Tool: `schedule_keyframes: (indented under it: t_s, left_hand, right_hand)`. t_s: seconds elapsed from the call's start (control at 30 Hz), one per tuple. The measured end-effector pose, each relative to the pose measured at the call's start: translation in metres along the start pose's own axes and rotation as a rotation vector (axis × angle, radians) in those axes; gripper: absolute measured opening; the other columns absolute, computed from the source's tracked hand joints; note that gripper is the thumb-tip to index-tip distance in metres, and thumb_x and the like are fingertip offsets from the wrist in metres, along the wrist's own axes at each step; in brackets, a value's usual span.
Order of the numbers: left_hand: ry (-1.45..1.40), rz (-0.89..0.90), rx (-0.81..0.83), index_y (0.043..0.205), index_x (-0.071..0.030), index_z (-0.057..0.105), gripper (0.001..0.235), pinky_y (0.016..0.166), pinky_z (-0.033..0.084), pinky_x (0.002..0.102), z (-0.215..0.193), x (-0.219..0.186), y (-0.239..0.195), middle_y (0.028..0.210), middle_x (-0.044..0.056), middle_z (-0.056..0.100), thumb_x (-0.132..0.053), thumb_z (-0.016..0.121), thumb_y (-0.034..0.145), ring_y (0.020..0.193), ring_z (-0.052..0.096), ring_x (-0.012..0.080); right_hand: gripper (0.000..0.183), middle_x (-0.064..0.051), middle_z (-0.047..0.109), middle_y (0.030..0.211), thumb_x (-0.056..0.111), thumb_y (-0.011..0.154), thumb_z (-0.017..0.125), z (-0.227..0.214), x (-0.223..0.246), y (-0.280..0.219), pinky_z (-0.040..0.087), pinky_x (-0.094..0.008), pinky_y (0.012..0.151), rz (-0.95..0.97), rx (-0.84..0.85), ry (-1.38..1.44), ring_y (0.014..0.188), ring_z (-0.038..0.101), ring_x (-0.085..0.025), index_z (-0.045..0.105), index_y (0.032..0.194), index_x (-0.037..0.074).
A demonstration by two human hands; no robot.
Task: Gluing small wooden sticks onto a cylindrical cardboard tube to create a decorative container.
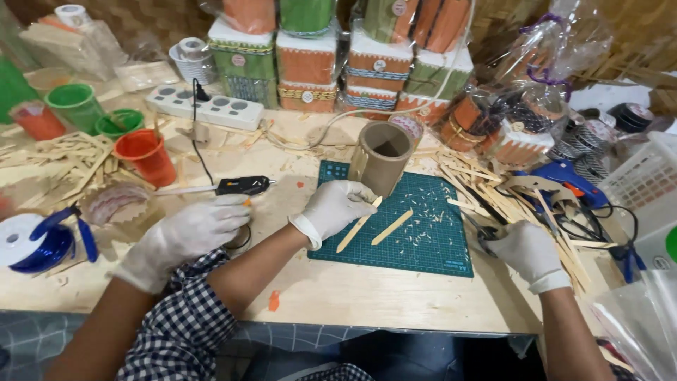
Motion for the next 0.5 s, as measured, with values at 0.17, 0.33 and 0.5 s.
schedule_keyframes:
  t_s: [0.17,0.33,0.5]
  left_hand:
    - [0.047,0.004,-0.028,0.1,-0.016,0.08,0.024,0.077,0.058,0.026,0.001,0.022,0.003,0.08,0.003,0.078,-0.029,0.08,0.081,0.083,0.075,0.0162]
    - [0.187,0.134,-0.091,0.115,-0.016,0.077,0.028,0.079,0.058,0.033,0.026,0.023,0.018,0.096,0.007,0.08,-0.033,0.067,0.096,0.094,0.076,0.0237]
    - [0.572,0.322,-0.043,0.115,-0.015,0.076,0.029,0.087,0.056,0.045,0.042,0.015,-0.02,0.1,0.01,0.077,-0.033,0.061,0.099,0.102,0.07,0.0314]
  right_hand:
    - [0.045,-0.017,0.083,0.103,0.047,0.072,0.076,0.0,-0.001,0.011,0.059,-0.045,0.095,-0.01,0.042,0.035,0.11,0.074,-0.038,0.085,0.107,0.021]
    - [0.052,-0.02,0.081,0.104,0.055,0.073,0.075,-0.016,0.01,-0.009,0.057,-0.048,0.094,-0.003,0.059,0.128,0.112,0.072,-0.041,0.084,0.107,0.017]
    - [0.056,-0.025,0.078,0.11,0.056,0.075,0.072,-0.016,0.005,-0.004,0.054,-0.049,0.099,-0.022,0.134,0.201,0.117,0.067,-0.044,0.082,0.107,0.01]
Point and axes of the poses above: each hand's wrist, its own y-axis towards the middle knuckle, its own z-axis out of the palm, x = y × z, the point moved 5 cm from there along y, towards the middle knuckle
